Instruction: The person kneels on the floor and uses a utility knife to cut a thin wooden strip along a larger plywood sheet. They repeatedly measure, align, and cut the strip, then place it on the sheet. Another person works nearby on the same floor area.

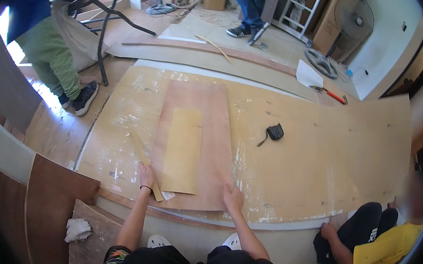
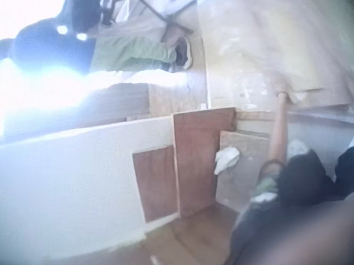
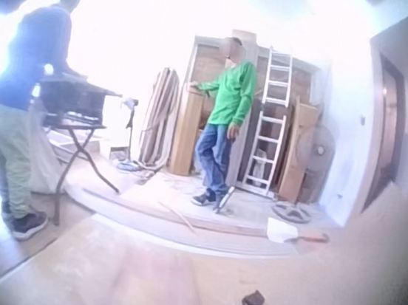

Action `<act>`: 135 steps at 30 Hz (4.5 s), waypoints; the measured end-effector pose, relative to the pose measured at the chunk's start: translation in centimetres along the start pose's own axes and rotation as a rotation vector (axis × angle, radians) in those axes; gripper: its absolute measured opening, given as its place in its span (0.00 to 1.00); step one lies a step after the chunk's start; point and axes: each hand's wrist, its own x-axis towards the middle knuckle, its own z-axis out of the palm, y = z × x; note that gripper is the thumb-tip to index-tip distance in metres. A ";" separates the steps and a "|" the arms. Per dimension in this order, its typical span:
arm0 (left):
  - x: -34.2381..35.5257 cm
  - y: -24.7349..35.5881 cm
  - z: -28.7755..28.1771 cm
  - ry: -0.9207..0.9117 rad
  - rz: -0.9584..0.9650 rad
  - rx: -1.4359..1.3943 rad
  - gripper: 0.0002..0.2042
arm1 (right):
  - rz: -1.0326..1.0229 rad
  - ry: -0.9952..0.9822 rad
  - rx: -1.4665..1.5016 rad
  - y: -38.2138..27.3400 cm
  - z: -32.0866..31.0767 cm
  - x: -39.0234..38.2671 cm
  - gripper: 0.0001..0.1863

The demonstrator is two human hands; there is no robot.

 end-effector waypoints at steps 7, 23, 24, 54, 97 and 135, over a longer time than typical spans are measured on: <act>-1.0 1.2 -0.1 -0.109 -0.227 -0.078 0.24 | 0.026 -0.042 -0.022 1.4 0.7 0.9 0.33; -1.0 2.3 -2.3 0.288 0.338 0.174 0.12 | -0.418 0.398 -0.202 3.0 0.1 2.5 0.28; -1.0 3.4 -3.2 0.147 0.247 0.020 0.10 | -0.404 0.393 -0.159 2.8 0.0 2.6 0.27; -7.9 10.6 4.0 -0.282 0.120 -0.066 0.22 | -0.156 -0.439 0.685 -3.0 9.9 0.9 0.23; -11.3 5.9 5.3 -0.167 0.272 0.667 0.51 | -0.341 0.025 0.137 -0.6 8.8 -2.6 0.25; 1.0 9.8 10.7 -0.171 0.183 0.200 0.25 | -0.354 -0.299 0.539 -6.4 8.3 -4.3 0.18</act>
